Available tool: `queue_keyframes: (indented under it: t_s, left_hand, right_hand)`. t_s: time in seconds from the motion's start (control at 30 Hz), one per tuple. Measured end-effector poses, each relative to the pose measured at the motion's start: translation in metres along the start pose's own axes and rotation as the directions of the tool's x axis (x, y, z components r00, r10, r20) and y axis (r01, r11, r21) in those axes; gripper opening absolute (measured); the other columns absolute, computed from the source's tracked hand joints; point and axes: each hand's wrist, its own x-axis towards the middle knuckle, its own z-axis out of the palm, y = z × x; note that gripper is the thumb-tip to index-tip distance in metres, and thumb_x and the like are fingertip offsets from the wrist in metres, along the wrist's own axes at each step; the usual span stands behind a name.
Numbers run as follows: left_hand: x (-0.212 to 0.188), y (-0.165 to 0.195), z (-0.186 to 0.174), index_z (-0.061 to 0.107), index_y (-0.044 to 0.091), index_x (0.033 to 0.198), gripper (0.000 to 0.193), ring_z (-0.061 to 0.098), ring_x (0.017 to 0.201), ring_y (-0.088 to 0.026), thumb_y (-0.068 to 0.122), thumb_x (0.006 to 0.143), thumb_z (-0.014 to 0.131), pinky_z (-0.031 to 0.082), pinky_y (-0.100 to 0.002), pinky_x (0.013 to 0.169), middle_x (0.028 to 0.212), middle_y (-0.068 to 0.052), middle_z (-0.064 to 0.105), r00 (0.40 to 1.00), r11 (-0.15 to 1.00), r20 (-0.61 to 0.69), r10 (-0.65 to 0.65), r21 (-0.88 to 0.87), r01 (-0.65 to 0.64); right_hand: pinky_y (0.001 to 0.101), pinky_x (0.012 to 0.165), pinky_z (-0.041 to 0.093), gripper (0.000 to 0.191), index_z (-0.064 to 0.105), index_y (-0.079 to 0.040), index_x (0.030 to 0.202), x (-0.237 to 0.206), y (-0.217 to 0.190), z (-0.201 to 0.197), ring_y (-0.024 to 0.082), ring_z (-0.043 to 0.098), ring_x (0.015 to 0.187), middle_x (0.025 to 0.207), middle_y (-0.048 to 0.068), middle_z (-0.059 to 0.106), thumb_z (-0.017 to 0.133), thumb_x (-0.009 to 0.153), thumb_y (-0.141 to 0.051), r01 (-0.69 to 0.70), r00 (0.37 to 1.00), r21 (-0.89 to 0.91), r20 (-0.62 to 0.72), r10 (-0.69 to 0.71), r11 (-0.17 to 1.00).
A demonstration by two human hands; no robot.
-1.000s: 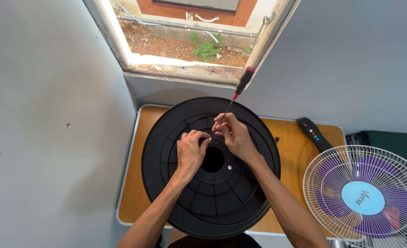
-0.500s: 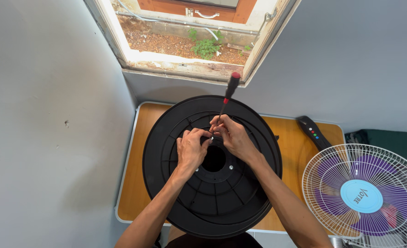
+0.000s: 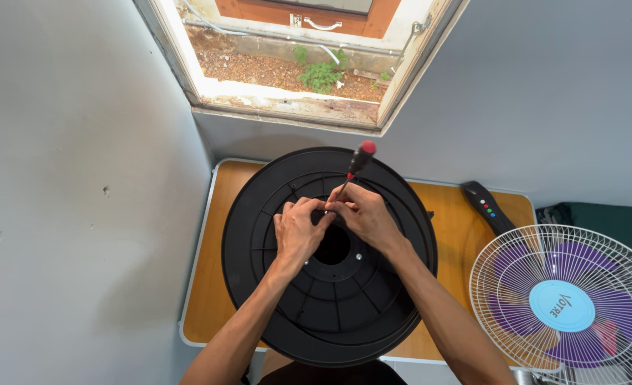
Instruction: The person unscrews screws from the rear cover of a standing fan using a screwdriver, then detaches the motor housing from the fan pole and works on the pole joint by hand. They reattach the housing, tighten it with the screwdriver, and the reassembled fan stands upright on the table at the end.
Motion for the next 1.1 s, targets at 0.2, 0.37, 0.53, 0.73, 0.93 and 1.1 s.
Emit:
queue_keyframes:
  t_s: [0.2,0.37,0.53,0.73,0.93,1.1]
  left_hand:
    - [-0.001,-0.003,0.01,0.081,0.016,0.091,0.017,0.063,0.091,-0.021,0.031,0.088,0.076,0.04,-0.042,0.082,0.096,0.008,0.074,0.99,0.994,-0.089,0.107,0.031,-0.105]
    - [-0.001,-0.007,0.023,0.082,0.016,0.087,0.016,0.062,0.083,-0.02,0.03,0.091,0.074,0.041,-0.039,0.076,0.091,0.008,0.073,0.959,0.969,-0.154,0.239,0.103,-0.225]
    - [0.002,-0.01,0.024,0.082,0.017,0.087,0.015,0.063,0.084,-0.018,0.029,0.09,0.074,0.041,-0.038,0.075,0.093,0.008,0.073,0.947,0.957,-0.168,0.273,0.148,-0.25]
    - [0.01,-0.019,0.009,0.082,0.014,0.098,0.017,0.065,0.091,-0.026,0.021,0.083,0.077,0.05,-0.041,0.082,0.099,0.001,0.074,0.976,0.977,-0.049,0.214,-0.006,-0.214]
    - [0.012,-0.02,0.004,0.082,0.015,0.099,0.014,0.066,0.09,-0.028,0.017,0.087,0.076,0.054,-0.041,0.083,0.1,0.0,0.075,0.994,0.994,-0.032,0.104,-0.041,-0.105]
    - [0.013,-0.014,0.01,0.082,0.015,0.098,0.014,0.066,0.09,-0.027,0.016,0.085,0.075,0.053,-0.042,0.083,0.099,0.0,0.075,0.989,0.99,-0.038,0.142,-0.003,-0.142]
  right_hand:
    - [0.0417,0.103,0.056,0.051,0.047,-0.008,0.143,0.01,-0.032,-0.017,0.019,0.072,0.11,0.109,0.009,0.074,0.071,0.097,-0.011,0.099,0.995,0.034,0.028,-0.1,0.994]
    - [0.0392,0.095,0.06,0.068,0.021,-0.016,0.162,0.025,-0.07,-0.046,0.021,0.068,0.122,0.142,0.012,0.062,0.059,0.106,-0.012,0.156,0.983,0.232,0.064,-0.175,0.96]
    - [0.035,0.098,0.063,0.052,0.039,-0.015,0.16,0.036,-0.083,-0.049,0.019,0.072,0.114,0.14,0.011,0.066,0.053,0.112,-0.002,0.308,0.95,0.207,-0.009,-0.313,0.929]
    - [0.0328,0.091,0.069,0.04,0.06,-0.007,0.129,0.038,-0.076,-0.044,0.017,0.066,0.104,0.113,0.007,0.057,0.075,0.096,0.009,0.341,0.936,0.175,-0.161,-0.314,0.924]
    - [0.0348,0.097,0.065,0.025,0.059,-0.005,0.126,0.034,-0.072,-0.047,0.023,0.073,0.12,0.126,0.01,0.067,0.061,0.104,0.007,0.322,0.945,0.341,-0.066,-0.319,0.883]
    - [0.0347,0.098,0.064,0.029,0.052,-0.006,0.125,0.038,-0.068,-0.04,0.023,0.068,0.119,0.13,0.012,0.06,0.062,0.103,0.009,0.398,0.917,0.323,-0.11,-0.383,0.859]
